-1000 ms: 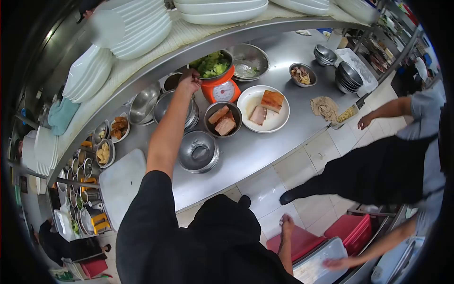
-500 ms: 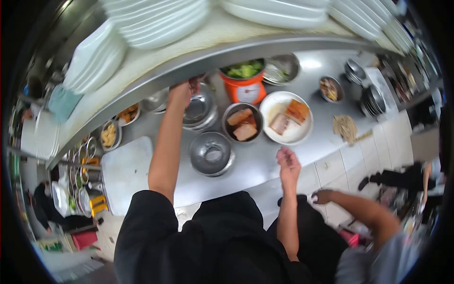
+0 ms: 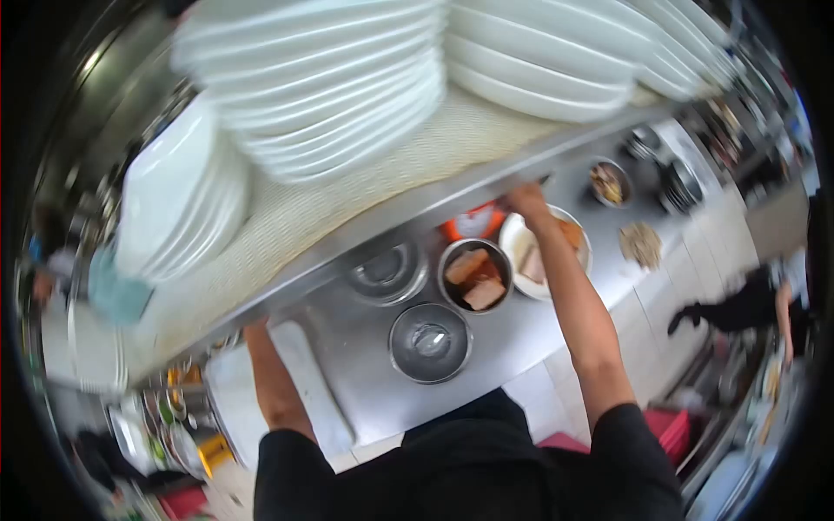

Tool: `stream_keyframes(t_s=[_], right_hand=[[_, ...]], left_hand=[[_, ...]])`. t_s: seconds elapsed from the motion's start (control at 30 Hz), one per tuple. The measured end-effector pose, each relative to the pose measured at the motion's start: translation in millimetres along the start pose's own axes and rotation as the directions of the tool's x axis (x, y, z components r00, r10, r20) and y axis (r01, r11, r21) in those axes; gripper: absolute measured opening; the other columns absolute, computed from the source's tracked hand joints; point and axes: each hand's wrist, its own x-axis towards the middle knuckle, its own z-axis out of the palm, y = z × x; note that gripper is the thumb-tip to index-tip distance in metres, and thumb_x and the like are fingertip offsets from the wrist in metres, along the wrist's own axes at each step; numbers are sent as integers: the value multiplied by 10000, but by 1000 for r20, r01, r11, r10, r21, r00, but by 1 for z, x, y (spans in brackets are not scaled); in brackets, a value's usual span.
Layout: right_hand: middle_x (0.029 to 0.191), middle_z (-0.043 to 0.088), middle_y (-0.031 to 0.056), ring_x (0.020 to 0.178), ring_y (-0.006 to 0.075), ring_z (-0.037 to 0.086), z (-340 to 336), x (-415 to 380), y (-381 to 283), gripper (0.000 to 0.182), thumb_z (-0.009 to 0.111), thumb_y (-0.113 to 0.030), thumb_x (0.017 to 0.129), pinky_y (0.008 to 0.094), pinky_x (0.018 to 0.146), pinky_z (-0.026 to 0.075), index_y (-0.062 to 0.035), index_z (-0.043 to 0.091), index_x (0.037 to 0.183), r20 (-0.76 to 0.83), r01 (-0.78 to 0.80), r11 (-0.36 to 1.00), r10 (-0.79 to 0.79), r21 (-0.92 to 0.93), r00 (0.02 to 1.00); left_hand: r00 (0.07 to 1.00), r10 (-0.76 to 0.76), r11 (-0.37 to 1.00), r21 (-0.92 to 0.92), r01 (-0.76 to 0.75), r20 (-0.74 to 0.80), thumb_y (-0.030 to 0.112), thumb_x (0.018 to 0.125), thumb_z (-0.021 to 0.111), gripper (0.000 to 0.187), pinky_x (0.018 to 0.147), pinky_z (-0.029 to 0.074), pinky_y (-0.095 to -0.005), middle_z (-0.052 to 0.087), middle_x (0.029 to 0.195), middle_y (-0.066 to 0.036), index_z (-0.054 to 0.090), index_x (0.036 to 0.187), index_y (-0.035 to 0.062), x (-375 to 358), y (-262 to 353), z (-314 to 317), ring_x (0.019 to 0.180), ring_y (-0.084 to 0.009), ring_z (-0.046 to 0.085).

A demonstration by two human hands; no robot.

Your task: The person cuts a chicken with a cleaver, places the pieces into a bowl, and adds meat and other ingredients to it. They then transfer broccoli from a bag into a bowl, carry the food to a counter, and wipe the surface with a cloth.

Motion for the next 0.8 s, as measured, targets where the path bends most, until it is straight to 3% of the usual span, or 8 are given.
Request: stream_keyframes(t_s=[0.1,0.17,0.23,0.4,0.47,0.53,0.6,0.8], right_hand=[[673,621,179,497,204,617,3,-4,-17,330,507,-216,807,294,434,527,99,603,813,0,-108,994,108,27,994],[646,611,153,459,191,601,-1,-10,-31,265,531,-155,810,291,408,515,88,596,894,33,-122,993,121,13,992],[587,594,141,409,182,571,-1,-10,-34,235,514,-112,821,294,364,482,97,590,897,-22,-37,989,41,146,999],[568,591,148,407,185,572,-58,-13,-53,269,556,-127,813,285,357,468,142,573,801,-149,-89,970,124,225,981],[562,592,145,403,189,569,-103,4,-40,280,572,-140,804,287,362,466,139,574,777,-174,-90,973,129,214,976],[593,604,157,430,191,584,-148,12,-43,262,574,-142,786,285,377,462,120,578,769,-238,-110,977,152,180,959],[622,613,164,444,188,591,-192,41,-26,244,568,-131,773,278,383,464,113,576,781,-309,-121,979,168,165,936],[640,634,139,530,181,624,-300,153,53,251,570,-115,736,278,439,475,115,601,832,-345,-242,968,248,61,905]], left_hand=[[844,119,836,406,-370,522,171,899,489,323,902,474,-420,516,1183,-144,480,1192,34,33,-5,-22,1057,-296,517],[999,-1,996,93,-4,45,145,901,470,327,916,470,-376,513,1175,-142,459,1198,9,20,-3,12,1058,-276,519],[794,109,698,523,-490,598,133,896,462,330,915,464,-388,521,1151,-125,448,1205,18,62,-3,-26,1060,-259,513],[939,202,944,201,-263,279,133,873,486,364,907,460,-408,466,1203,-125,435,1217,25,-58,-18,27,1060,-255,492],[789,411,501,609,-615,457,145,841,524,394,885,477,-394,466,1200,-123,441,1209,32,-65,-20,-11,1039,-259,497],[981,176,907,373,-193,79,192,878,513,393,845,495,-342,514,1185,-119,467,1220,4,-73,0,-26,1037,-253,533],[964,193,940,315,-129,-181,143,862,500,357,834,490,-337,527,1138,-103,486,1189,-2,-170,-3,50,994,-240,541],[873,385,858,465,-219,-298,127,790,495,321,730,498,-293,562,986,-104,532,1086,6,-312,-23,118,861,-201,548]])
